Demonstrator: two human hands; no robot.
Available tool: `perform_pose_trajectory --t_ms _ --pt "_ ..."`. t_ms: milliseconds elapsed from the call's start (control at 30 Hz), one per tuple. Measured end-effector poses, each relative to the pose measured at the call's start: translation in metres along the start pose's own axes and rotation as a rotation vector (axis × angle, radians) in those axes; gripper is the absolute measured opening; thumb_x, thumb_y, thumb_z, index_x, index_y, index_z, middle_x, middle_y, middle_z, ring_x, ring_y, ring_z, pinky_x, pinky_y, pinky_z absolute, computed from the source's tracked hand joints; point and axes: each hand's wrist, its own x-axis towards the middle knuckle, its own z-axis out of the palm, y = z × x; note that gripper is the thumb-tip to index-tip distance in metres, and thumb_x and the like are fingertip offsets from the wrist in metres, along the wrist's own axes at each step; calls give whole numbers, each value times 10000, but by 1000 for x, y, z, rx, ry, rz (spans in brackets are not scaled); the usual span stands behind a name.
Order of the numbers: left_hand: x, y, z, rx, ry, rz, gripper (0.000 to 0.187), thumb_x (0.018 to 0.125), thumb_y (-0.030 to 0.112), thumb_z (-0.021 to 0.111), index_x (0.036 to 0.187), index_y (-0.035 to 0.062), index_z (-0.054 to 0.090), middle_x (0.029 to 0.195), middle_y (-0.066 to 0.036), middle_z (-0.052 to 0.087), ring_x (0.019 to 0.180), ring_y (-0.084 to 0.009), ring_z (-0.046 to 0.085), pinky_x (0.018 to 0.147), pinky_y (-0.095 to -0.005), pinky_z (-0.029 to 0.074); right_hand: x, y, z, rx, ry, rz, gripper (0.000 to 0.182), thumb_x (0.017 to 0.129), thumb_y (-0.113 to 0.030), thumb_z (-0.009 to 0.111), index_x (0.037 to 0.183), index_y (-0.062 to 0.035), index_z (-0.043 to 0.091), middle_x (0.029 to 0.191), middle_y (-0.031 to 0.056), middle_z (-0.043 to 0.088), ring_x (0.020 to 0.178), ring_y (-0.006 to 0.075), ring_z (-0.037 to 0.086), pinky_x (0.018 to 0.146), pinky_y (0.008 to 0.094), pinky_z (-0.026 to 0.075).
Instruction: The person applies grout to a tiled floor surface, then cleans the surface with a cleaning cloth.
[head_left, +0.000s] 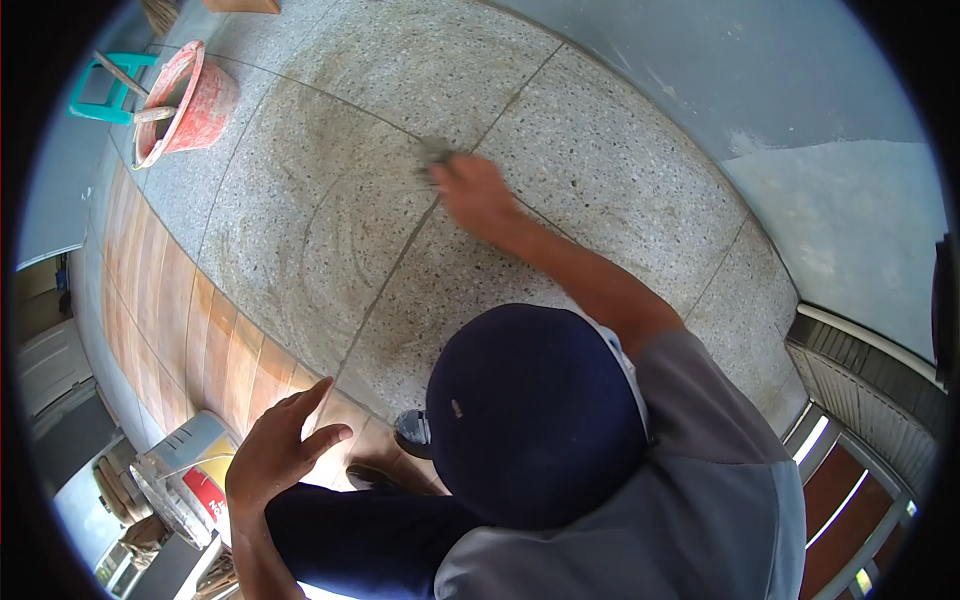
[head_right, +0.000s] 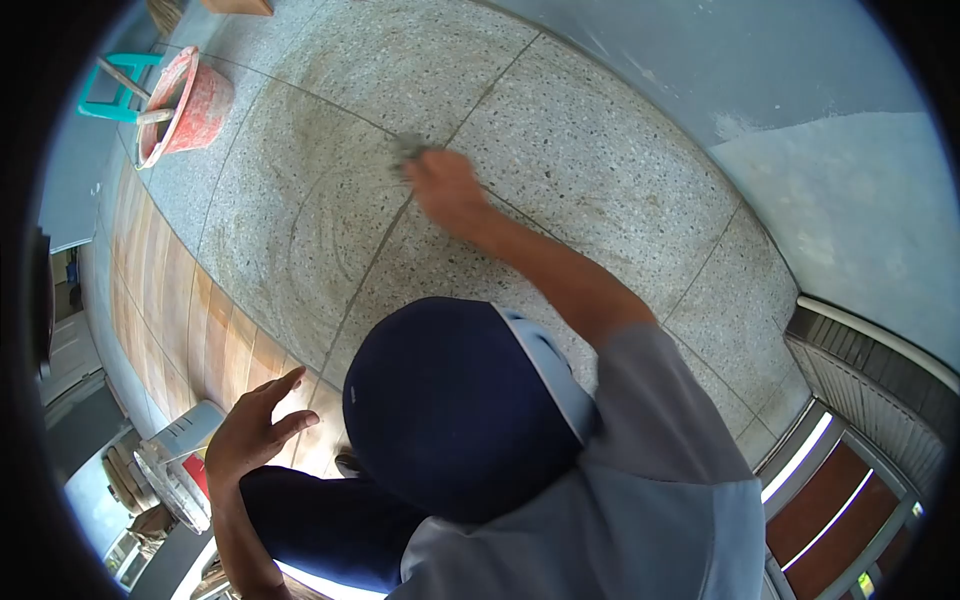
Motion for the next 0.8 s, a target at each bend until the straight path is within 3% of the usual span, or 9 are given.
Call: perform_pose_trajectory --t_ms 33,67,133,167,200,267,500,633,800 --pt "-1 -1 0 3 -1 1 771 910 503 713 1475 24 498 1374 -256 611 1315 -414 554 1084 -449 440 -26 17 -23 14 121 10 520 1081 -438 336 931 -34 627 758 183 627 737 330 643 681 503 496" --pt "-1 0 -1 22 6 5 771 912 503 711 1476 23 496 1367 -256 614 1310 -413 556 1081 -448 443 -51 2 -62 -95 -25 382 534 1075 -459 344 969 -30 644 784 181 622 769 325 627 710 505 494" --pt "-4 5 -2 59 22 0 771 915 501 708 1477 21 492 1354 -256 621 1299 -410 560 1073 -447 448 -121 74 -98 -585 219 -59 258 969 -195 538 1118 -35 675 973 198 632 890 347 612 793 473 493" --pt "-7 7 -1 59 20 16 771 916 502 705 1478 21 490 1349 -256 623 1294 -409 562 1070 -445 449 -156 110 -115 -850 414 -221 284 915 -63 635 1193 -38 691 1068 206 637 950 358 604 834 457 493" --pt "-9 9 -1 63 19 35 771 918 503 703 1480 20 489 1343 -257 625 1289 -409 564 1068 -444 450 -178 120 -134 -864 507 -245 333 876 -39 668 1208 -29 677 1021 199 654 844 371 625 801 451 523" --pt "-10 12 -2 65 -13 66 775 922 510 696 1485 23 484 1339 -258 625 1287 -405 563 1070 -438 446 -206 139 -173 -635 421 -10 264 905 -40 663 1159 1 720 1018 203 663 910 334 646 840 416 523" --pt "-11 16 1 50 -3 63 786 918 513 700 1496 29 475 1343 -242 628 1279 -406 567 1061 -435 448 -24 65 -125 -177 514 -179 341 947 -186 683 1253 -37 701 993 190 655 941 328 645 876 386 506" --pt "-19 13 5 39 7 40 793 912 528 696 1489 28 483 1343 -240 628 1271 -403 574 1060 -436 449 82 62 -48 -286 477 -399 367 944 -181 667 1283 -41 659 1034 206 639 969 379 626 875 447 517" --pt "-24 11 7 42 -8 41 778 952 525 641 1487 -9 460 1340 -243 620 1287 -394 558 1064 -442 449 66 52 18 -659 119 -651 375 971 -104 623 1343 -74 587 1063 175 558 964 342 566 853 451 499"
